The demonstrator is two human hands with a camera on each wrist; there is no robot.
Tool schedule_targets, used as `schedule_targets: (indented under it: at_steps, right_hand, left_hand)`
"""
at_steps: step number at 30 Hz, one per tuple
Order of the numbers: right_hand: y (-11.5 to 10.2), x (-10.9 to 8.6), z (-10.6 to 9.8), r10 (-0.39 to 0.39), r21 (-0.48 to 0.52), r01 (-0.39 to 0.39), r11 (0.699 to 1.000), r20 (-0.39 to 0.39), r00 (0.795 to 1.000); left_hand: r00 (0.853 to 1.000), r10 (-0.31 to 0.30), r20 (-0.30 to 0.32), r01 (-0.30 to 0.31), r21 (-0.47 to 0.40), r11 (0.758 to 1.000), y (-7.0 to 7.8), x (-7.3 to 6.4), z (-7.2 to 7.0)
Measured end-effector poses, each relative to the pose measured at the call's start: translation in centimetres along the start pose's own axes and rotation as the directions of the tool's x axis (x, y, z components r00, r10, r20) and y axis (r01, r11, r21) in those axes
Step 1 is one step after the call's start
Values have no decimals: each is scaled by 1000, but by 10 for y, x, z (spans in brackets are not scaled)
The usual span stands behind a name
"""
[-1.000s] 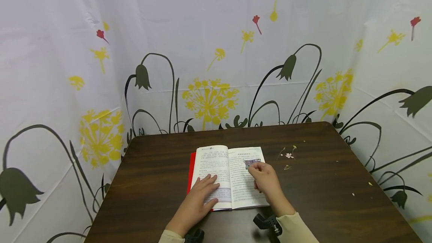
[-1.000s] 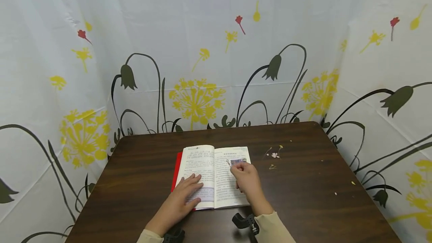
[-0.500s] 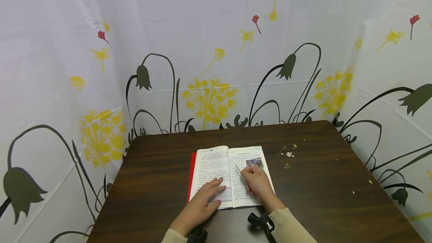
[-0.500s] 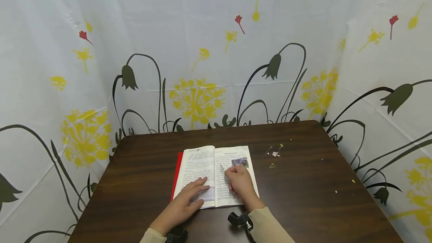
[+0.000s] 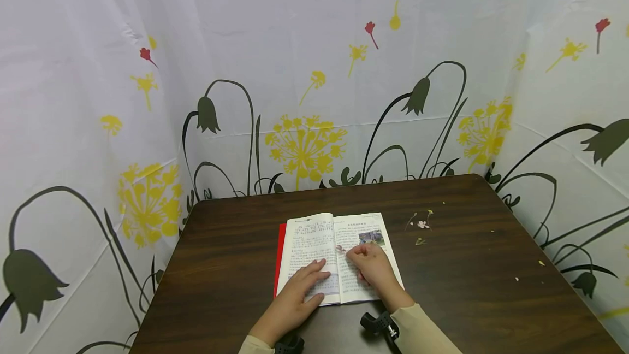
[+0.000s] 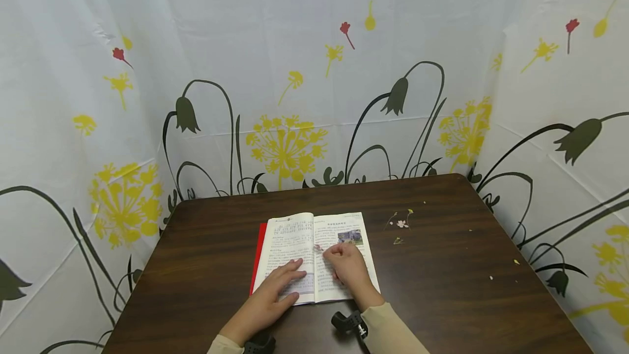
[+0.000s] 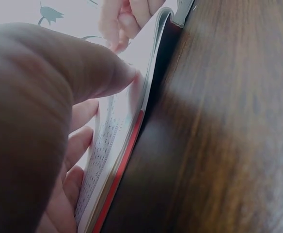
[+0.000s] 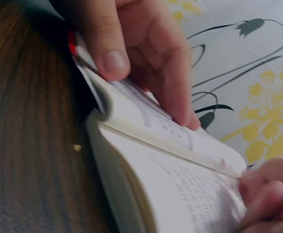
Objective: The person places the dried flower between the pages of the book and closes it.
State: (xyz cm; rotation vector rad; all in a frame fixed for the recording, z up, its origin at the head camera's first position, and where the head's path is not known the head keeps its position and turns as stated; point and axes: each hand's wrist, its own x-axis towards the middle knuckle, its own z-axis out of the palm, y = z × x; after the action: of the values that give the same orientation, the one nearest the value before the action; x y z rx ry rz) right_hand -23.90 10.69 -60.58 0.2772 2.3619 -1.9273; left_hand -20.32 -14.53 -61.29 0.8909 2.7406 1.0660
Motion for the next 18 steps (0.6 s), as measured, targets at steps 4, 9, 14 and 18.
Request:
schedule_targets:
  at_steps: [4,9,14,18]
  right_hand:
    - [3,2,-5,-2,34,0,999,76,997]
    - [6,5,-13,33,160,-57,985,146,989]
    - [6,2,-8,-15,61,5,998,171,985]
    - [8,-2,-2,-59,32,55,998,148,987]
  left_hand:
    - [1000,24,-13,-24,10,1000,0,-1,0]
    - [1000,20,-8,-20,15,1000,1,-1,0]
    - [1000,9,-2,-9,16,1000,1,-2,-1]
    - [1000,11,-1,-11,8,1000,0,-3,-1]
